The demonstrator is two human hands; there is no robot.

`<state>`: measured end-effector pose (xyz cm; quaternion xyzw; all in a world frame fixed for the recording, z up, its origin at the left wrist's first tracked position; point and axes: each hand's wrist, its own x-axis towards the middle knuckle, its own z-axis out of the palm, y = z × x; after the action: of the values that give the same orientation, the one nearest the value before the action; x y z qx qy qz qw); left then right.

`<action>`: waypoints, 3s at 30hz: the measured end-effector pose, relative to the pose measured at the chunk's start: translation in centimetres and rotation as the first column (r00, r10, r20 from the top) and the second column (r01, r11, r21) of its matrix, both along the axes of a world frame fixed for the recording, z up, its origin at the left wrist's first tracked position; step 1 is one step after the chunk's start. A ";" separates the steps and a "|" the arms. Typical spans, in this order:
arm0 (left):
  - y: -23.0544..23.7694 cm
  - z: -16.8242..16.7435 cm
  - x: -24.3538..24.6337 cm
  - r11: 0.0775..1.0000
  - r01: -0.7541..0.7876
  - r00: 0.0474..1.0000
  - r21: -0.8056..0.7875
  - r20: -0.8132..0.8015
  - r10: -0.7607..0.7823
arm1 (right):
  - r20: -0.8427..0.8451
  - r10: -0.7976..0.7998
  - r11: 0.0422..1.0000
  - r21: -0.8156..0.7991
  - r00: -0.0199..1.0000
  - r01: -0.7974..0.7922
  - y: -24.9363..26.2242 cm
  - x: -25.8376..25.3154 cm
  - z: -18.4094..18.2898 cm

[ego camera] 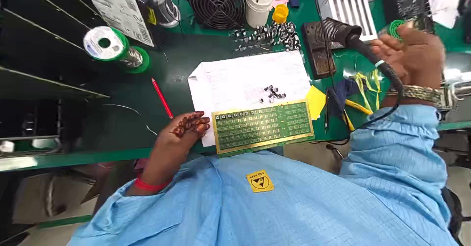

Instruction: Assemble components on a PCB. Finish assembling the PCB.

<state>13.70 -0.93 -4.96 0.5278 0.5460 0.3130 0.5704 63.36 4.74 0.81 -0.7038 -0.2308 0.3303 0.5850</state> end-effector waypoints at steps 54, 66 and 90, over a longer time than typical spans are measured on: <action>-0.8 -2.6 -0.8 0.988 0.096 0.896 -0.124 0.444 -0.032 | 0.807 0.579 0.536 -0.268 0.117 -0.801 -3.0 -15.4 -10.7; -0.4 -2.4 -1.0 0.977 0.138 0.894 -0.165 0.446 -0.051 | 0.821 0.571 0.343 -0.248 -0.008 -0.906 0.2 -16.1 -11.5; -0.2 -2.3 -0.9 0.971 0.141 0.880 -0.195 0.474 -0.032 | 0.594 0.573 0.742 -0.082 0.565 -0.666 -3.0 -16.0 -7.4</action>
<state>12.82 -1.16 -7.25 0.3934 0.3999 0.3415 0.7541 47.34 1.75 -6.64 -0.5962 -0.6552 0.2634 0.3821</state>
